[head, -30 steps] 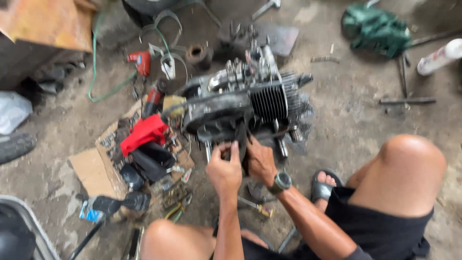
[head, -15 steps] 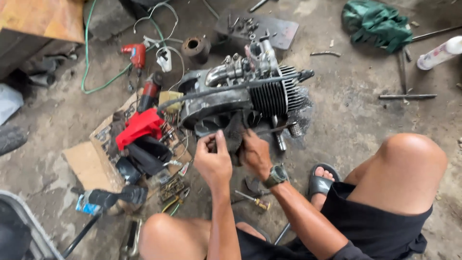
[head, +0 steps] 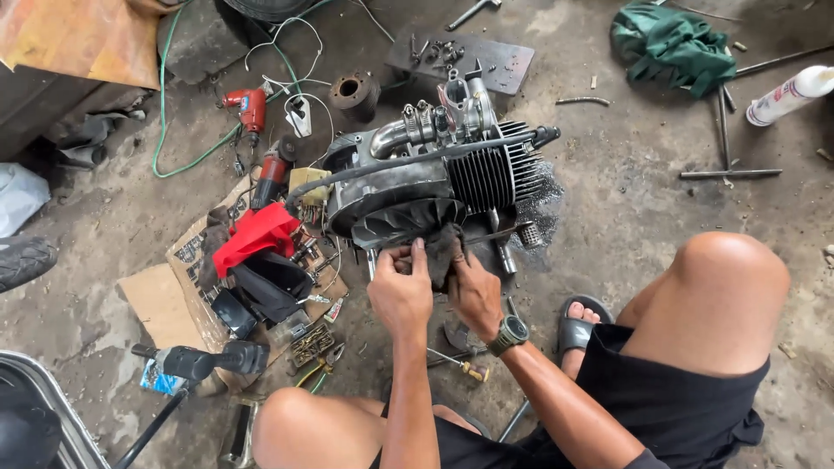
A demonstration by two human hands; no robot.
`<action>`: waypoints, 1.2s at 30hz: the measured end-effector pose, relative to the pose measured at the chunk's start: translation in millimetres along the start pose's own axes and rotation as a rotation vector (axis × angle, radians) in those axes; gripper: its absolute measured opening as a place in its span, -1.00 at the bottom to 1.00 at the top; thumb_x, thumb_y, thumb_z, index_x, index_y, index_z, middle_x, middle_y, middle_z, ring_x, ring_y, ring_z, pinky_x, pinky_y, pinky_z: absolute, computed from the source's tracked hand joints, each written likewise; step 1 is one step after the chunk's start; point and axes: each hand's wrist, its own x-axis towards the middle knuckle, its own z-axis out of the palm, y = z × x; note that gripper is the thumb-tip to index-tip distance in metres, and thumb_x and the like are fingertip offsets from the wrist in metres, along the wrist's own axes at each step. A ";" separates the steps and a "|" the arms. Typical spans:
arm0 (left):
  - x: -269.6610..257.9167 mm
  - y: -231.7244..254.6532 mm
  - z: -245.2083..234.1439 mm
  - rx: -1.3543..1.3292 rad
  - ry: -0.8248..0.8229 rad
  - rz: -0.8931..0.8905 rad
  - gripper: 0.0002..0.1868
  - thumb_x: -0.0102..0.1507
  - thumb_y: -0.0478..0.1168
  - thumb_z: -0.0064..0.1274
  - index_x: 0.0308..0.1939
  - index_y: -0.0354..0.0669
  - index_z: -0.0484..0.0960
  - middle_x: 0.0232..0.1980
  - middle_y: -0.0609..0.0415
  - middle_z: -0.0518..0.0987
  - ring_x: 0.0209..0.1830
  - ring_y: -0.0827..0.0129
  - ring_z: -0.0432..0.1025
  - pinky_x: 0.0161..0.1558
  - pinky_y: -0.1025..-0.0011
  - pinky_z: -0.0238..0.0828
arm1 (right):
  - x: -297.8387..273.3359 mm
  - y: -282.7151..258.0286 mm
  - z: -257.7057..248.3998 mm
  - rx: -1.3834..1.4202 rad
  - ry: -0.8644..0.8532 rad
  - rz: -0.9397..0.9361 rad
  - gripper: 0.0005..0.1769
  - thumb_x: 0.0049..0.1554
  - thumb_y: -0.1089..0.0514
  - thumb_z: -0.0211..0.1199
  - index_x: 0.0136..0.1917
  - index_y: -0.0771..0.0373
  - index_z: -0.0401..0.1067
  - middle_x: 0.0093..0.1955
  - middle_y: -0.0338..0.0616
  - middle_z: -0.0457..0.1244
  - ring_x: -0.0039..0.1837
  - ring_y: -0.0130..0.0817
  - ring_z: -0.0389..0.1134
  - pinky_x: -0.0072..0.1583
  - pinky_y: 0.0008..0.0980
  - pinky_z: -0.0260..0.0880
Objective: The person uses a screwdriver to adjust components on a motorcycle engine, then wipes the engine casing with a cloth. They handle small metal parts and tools on the floor before continuing to clean the engine surface.
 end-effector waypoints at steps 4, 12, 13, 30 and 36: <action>-7.7 -0.2 4.9 -0.077 -0.006 0.067 -0.78 0.27 0.04 0.23 -0.31 0.04 0.69 -0.55 0.23 0.60 -0.49 0.20 0.58 -0.37 0.22 0.50 | 1.0 0.1 7.6 0.017 0.067 -0.004 -0.34 0.01 0.31 -0.02 0.39 0.13 0.39 -0.20 -0.03 0.26 -0.45 0.12 0.30 -0.40 -0.07 0.27; -1.2 8.6 2.4 -0.104 0.062 0.140 -0.82 0.26 -0.01 0.23 -0.31 0.05 0.66 -0.56 0.23 0.59 -0.52 0.23 0.55 -0.37 0.25 0.50 | 28.6 -41.8 -5.7 0.110 0.111 0.060 -0.60 -0.07 0.29 0.07 0.07 0.31 0.42 -0.34 0.12 0.20 -0.38 0.40 0.26 -0.38 0.16 0.15; 2.2 7.6 3.1 -0.068 0.067 0.176 -0.80 0.26 0.00 0.23 -0.30 0.03 0.65 -0.56 0.17 0.58 -0.50 0.11 0.55 -0.38 0.15 0.48 | 25.8 -40.8 -3.9 0.123 0.079 0.107 -0.70 -0.04 0.25 0.08 0.00 0.31 0.39 -0.42 0.09 0.17 -0.45 0.22 0.22 -0.39 -0.04 0.13; 21.9 -16.4 37.6 0.044 0.278 0.172 -0.77 0.24 0.02 0.26 -0.35 0.00 0.65 -0.55 0.12 0.61 -0.47 -0.03 0.56 -0.38 0.05 0.46 | 23.6 -39.2 -2.6 0.269 0.075 0.146 -0.77 0.11 0.18 0.04 -0.37 0.25 0.32 -0.52 0.16 0.13 -0.42 0.24 0.25 -0.41 -0.20 0.14; 42.2 -24.3 46.5 -0.009 0.408 0.176 -0.83 0.26 -0.04 0.26 -0.38 0.10 0.65 -0.61 0.29 0.57 -0.55 0.17 0.56 -0.40 0.27 0.49 | 29.0 -22.9 16.0 0.323 0.128 -0.033 -0.76 0.16 0.27 -0.01 -0.36 0.20 0.23 -0.46 0.03 0.03 -0.34 0.21 0.21 -0.33 -0.08 0.20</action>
